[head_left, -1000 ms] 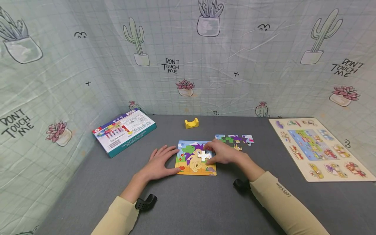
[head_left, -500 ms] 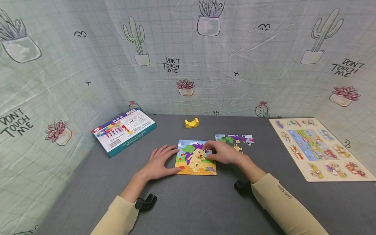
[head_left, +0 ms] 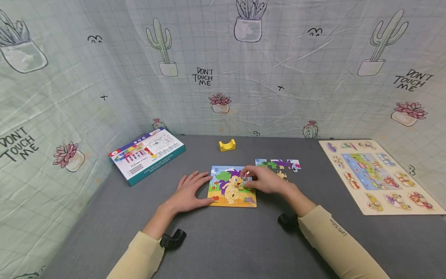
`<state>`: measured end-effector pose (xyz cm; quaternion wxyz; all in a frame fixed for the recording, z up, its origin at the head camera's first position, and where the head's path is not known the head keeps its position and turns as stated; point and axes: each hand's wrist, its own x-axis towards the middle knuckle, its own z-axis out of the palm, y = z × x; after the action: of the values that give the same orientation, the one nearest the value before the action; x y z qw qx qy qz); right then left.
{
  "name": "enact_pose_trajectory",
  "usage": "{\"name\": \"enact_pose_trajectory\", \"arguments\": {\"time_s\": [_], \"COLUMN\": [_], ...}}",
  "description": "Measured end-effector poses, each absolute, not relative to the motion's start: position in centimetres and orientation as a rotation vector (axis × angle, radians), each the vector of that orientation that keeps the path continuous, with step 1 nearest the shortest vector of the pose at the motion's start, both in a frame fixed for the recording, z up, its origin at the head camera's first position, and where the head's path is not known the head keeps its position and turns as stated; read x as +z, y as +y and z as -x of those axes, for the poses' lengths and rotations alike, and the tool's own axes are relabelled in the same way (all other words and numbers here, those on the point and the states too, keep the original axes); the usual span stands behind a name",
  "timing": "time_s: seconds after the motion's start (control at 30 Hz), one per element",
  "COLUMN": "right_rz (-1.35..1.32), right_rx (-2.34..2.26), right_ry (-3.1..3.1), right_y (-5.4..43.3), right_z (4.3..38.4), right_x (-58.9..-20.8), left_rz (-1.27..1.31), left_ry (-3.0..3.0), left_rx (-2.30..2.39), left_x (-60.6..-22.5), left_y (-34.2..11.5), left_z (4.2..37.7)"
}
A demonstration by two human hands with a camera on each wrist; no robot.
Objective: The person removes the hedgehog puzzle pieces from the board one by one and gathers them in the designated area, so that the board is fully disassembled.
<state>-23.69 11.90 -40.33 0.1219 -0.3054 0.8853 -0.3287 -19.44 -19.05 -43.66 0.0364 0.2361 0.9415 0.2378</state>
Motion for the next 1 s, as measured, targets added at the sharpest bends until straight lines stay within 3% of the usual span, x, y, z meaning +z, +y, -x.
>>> {"name": "enact_pose_trajectory", "arguments": {"time_s": [0.47,1.0], "right_rz": [0.907,0.768], "right_rx": [-1.127,-1.075], "right_ry": [2.529,2.682], "right_y": [14.3,21.0], "right_z": [23.9,23.8], "right_x": [-40.1,-38.8], "left_rz": [-0.726,-0.733], "left_ry": [2.882,2.906], "left_rx": [0.742,0.719], "left_x": [-43.9,-43.9], "left_y": [-19.2,-19.0], "left_z": [19.5,19.4]}}
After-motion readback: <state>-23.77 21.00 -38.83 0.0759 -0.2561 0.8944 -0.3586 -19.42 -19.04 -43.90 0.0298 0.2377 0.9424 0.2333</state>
